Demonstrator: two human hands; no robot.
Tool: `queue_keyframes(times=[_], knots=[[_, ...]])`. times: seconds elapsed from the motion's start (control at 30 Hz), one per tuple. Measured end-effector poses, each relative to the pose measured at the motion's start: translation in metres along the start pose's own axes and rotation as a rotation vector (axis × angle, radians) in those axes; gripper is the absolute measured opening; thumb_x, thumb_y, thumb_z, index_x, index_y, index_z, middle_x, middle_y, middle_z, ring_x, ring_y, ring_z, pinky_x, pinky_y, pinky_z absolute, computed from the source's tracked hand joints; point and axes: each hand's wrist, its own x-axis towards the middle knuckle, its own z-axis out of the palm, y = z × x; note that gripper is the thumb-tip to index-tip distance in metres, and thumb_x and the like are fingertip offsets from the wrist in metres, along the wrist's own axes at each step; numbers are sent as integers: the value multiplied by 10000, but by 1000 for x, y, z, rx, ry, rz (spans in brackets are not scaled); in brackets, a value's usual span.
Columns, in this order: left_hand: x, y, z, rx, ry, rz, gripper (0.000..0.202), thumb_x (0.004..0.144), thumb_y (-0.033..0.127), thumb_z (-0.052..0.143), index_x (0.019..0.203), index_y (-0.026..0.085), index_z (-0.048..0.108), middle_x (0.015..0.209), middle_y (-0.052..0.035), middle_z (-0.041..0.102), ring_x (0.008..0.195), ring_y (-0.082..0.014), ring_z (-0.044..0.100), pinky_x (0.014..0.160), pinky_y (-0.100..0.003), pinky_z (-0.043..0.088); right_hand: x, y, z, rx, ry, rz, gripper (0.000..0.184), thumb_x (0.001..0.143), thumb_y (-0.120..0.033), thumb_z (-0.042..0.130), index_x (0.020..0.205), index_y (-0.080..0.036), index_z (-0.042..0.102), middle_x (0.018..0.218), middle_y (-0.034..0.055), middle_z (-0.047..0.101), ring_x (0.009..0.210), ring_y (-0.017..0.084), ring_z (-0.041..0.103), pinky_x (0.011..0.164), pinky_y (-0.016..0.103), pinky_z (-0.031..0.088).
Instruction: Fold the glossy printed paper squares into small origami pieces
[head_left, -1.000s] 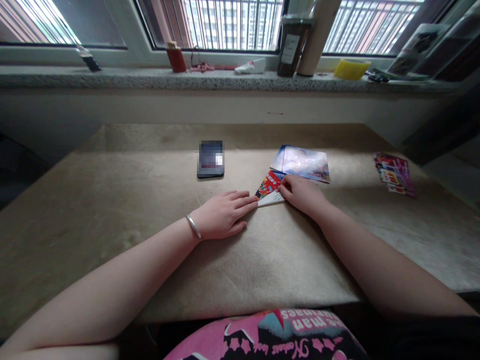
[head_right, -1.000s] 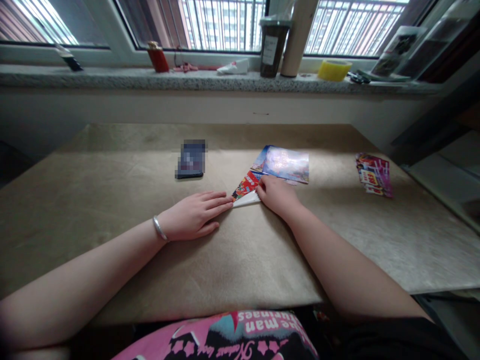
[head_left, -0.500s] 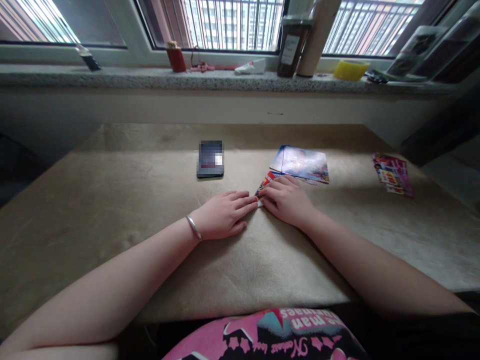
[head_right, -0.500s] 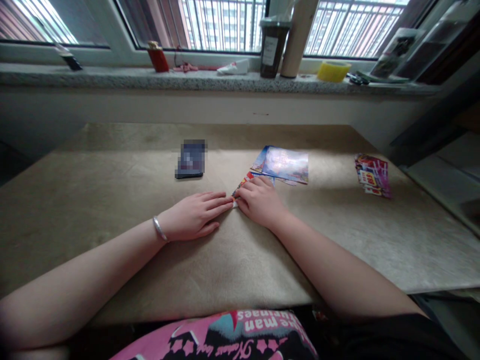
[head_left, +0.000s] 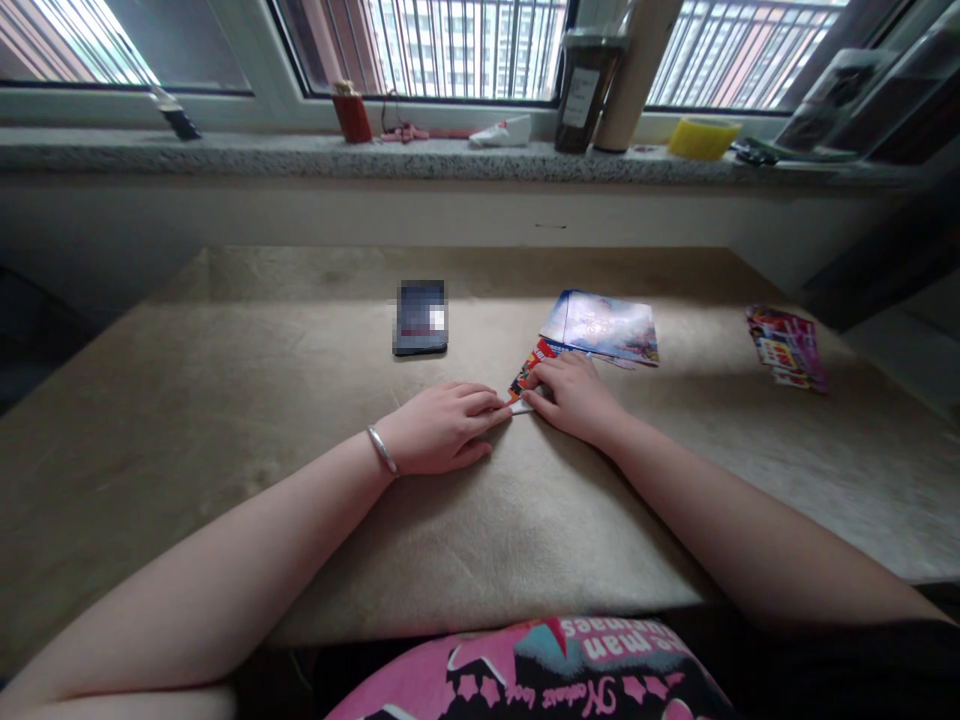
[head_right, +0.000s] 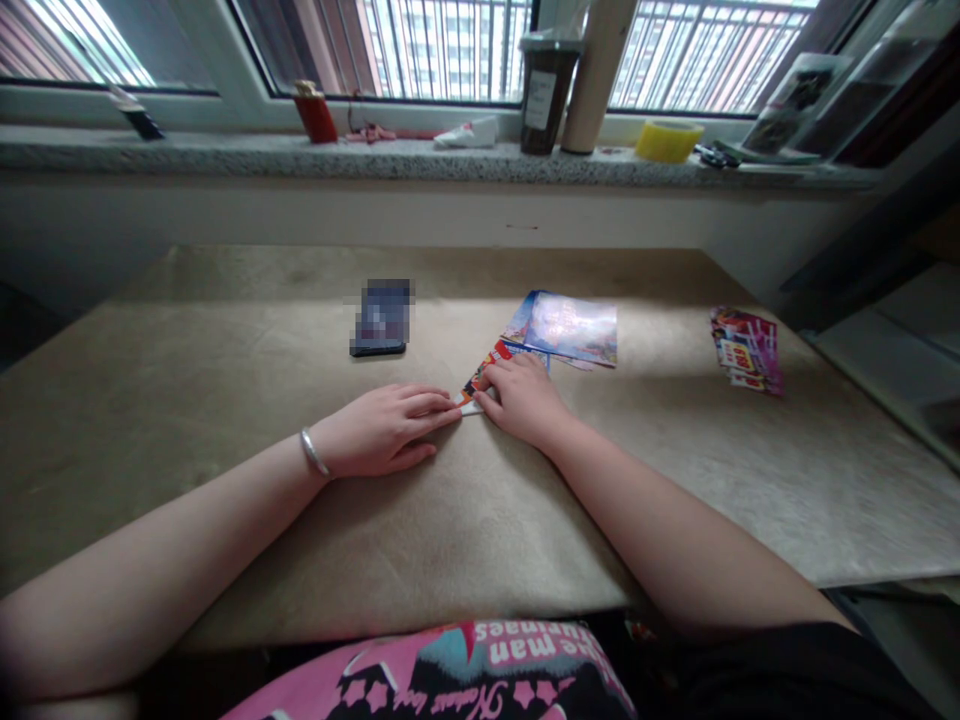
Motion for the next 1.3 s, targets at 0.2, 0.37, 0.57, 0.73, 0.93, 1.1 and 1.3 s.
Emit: queue_keyframes(times=[0.2, 0.37, 0.57, 0.73, 0.93, 1.1, 1.3], knots=[[0, 1, 1, -18, -5, -19, 464, 874, 311, 500, 1301, 128, 495, 1195, -140, 570, 1132, -257, 520, 965, -404, 458, 1, -2, 1, 2, 4, 23, 168, 839, -357, 556, 795, -205, 610, 876, 48, 675, 880, 238, 522, 821, 355, 327], [1, 1, 1, -28, 11, -22, 456, 867, 301, 508, 1293, 138, 504, 1168, -128, 578, 1104, -248, 530, 954, -388, 464, 1, -3, 0, -36, 5, 8, 173, 846, -358, 546, 806, -201, 607, 886, 52, 677, 870, 241, 522, 822, 360, 327], [2, 0, 1, -53, 16, -12, 446, 871, 292, 497, 1291, 142, 515, 1161, -126, 582, 1101, -246, 526, 950, -393, 466, 1, -4, -3, -64, -5, -36, 188, 867, -364, 520, 813, -201, 597, 897, 48, 674, 868, 232, 520, 867, 368, 313], [0, -1, 3, -108, 61, -44, 393, 877, 283, 501, 1246, 161, 562, 1179, -115, 592, 1098, -233, 542, 956, -387, 469, 0, -5, -4, -95, -5, -69, 202, 883, -363, 493, 821, -201, 595, 896, 52, 673, 875, 229, 509, 897, 370, 300], [-1, -4, 4, -228, 108, -83, 292, 910, 231, 444, 1120, 175, 639, 1158, -78, 639, 1103, -196, 571, 972, -362, 473, -2, -5, -5, -127, 27, -101, 199, 884, -351, 477, 835, -200, 596, 884, 61, 666, 858, 226, 500, 923, 371, 297], [-2, -7, 3, -295, 108, -74, 247, 903, 214, 460, 1053, 189, 654, 1158, -69, 638, 1112, -183, 569, 977, -351, 467, -3, -8, -7, -141, 37, -116, 223, 890, -368, 459, 852, -202, 603, 883, 71, 657, 863, 233, 497, 927, 380, 301], [-3, -5, 2, -276, 82, -149, 296, 863, 232, 520, 1148, 167, 569, 1159, -92, 620, 1087, -200, 574, 950, -353, 472, -7, -11, -12, -89, 55, -197, 245, 901, -382, 447, 861, -202, 608, 895, 68, 648, 882, 225, 509, 939, 369, 299]])
